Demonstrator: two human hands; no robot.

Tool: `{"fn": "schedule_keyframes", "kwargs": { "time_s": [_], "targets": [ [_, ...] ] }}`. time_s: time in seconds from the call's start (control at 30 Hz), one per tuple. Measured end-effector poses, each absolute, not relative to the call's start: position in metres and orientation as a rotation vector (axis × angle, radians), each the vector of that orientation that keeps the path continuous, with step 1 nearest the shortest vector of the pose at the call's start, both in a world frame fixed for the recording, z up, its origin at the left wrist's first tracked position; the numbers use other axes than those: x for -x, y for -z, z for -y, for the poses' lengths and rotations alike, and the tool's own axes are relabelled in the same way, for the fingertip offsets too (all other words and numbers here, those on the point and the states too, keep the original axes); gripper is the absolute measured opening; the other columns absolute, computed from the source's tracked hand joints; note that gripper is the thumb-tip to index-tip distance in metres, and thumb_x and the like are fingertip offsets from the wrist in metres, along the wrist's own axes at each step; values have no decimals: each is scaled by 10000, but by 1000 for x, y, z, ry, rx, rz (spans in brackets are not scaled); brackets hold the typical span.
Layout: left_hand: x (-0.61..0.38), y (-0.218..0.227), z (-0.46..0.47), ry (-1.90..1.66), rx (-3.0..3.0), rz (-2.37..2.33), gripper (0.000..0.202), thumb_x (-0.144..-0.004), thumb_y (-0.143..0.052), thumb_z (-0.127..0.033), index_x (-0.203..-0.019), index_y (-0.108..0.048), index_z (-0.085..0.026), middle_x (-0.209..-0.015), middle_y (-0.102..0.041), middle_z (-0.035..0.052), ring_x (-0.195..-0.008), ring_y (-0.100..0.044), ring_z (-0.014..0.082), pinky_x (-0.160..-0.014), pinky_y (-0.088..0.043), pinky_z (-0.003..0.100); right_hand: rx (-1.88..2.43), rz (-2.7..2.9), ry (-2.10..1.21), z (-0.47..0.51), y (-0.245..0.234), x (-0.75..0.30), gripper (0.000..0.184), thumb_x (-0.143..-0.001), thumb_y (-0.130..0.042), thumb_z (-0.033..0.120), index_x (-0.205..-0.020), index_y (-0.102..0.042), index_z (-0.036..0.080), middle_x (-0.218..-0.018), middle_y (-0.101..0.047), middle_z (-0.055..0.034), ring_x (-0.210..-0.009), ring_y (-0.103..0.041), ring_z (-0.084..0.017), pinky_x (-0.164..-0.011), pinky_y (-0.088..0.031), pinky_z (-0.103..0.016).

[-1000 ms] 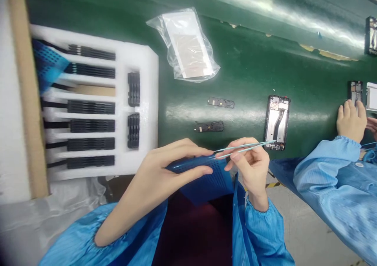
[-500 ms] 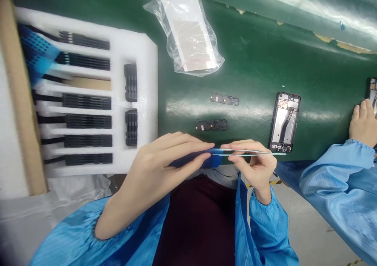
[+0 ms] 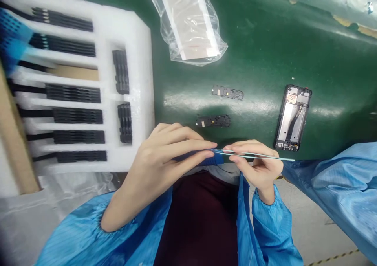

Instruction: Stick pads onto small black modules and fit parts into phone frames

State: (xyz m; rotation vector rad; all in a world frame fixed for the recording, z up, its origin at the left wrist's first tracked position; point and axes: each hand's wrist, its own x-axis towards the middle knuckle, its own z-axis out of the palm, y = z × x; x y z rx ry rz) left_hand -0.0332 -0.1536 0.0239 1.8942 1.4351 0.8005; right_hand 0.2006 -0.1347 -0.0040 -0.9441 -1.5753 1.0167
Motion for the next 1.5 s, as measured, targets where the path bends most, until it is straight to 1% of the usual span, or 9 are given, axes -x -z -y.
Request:
{"fn": "schedule_keyframes", "kwargs": {
  "time_s": [0.3, 0.57, 0.7, 0.93, 1.1, 1.33, 1.5],
  "targets": [
    [32, -24, 153, -810, -1898, -1432, 138, -1094, -706, -317, -1088, -831, -258, -956, -812, -9, -828, -634, 175, -828, -419, 382, 965, 1612, -1006, 135, 5, -202, 273, -927, -881, 133, -1170, -831, 248, -975, -858, -49, -865, -854, -271, -674, -735, -384],
    [32, -25, 153, -776, -1874, -1439, 193, -1117, -660, -340, -1059, -837, -288, -957, -830, -1, -824, -646, 187, -833, -432, 401, 972, 1598, -1005, 136, 5, -201, 274, -919, -895, 146, -1163, -842, 261, -961, -860, -51, -833, -855, -279, -652, -738, -393],
    [32, -25, 153, -776, -1861, -1439, 196, -1115, -662, -334, -1048, -840, -287, -944, -826, -1, -820, -644, 186, -837, -435, 407, 983, 1616, -999, 136, 5, -202, 264, -920, -896, 156, -1156, -841, 260, -960, -859, -50, -830, -857, -278, -647, -742, -388],
    [31, -25, 154, -804, -1860, -1431, 179, -1109, -676, -317, -1030, -829, -268, -936, -818, -8, -821, -638, 182, -843, -431, 405, 939, 1610, -1026, 136, 5, -203, 297, -922, -883, 122, -1183, -837, 256, -984, -861, -46, -857, -860, -268, -664, -746, -370],
    [31, -25, 154, -798, -1869, -1433, 173, -1111, -673, -317, -1026, -814, -265, -946, -821, -16, -823, -631, 180, -842, -426, 400, 980, 1629, -1024, 137, 3, -204, 256, -930, -876, 145, -1157, -839, 258, -978, -863, -52, -842, -861, -277, -645, -745, -376],
    [31, -24, 155, -793, -1881, -1449, 175, -1111, -669, -317, -1027, -817, -274, -952, -830, -12, -812, -651, 183, -836, -432, 407, 920, 1643, -1043, 135, 2, -204, 345, -918, -864, 80, -1213, -833, 257, -1002, -868, -50, -869, -865, -277, -701, -759, -384],
    [31, -23, 155, -799, -1886, -1459, 180, -1106, -670, -324, -1022, -824, -286, -933, -828, -16, -793, -660, 184, -824, -441, 414, 927, 1646, -1045, 135, 2, -205, 368, -909, -872, 81, -1228, -830, 259, -1015, -869, -56, -883, -866, -287, -710, -763, -391]
  ]
}}
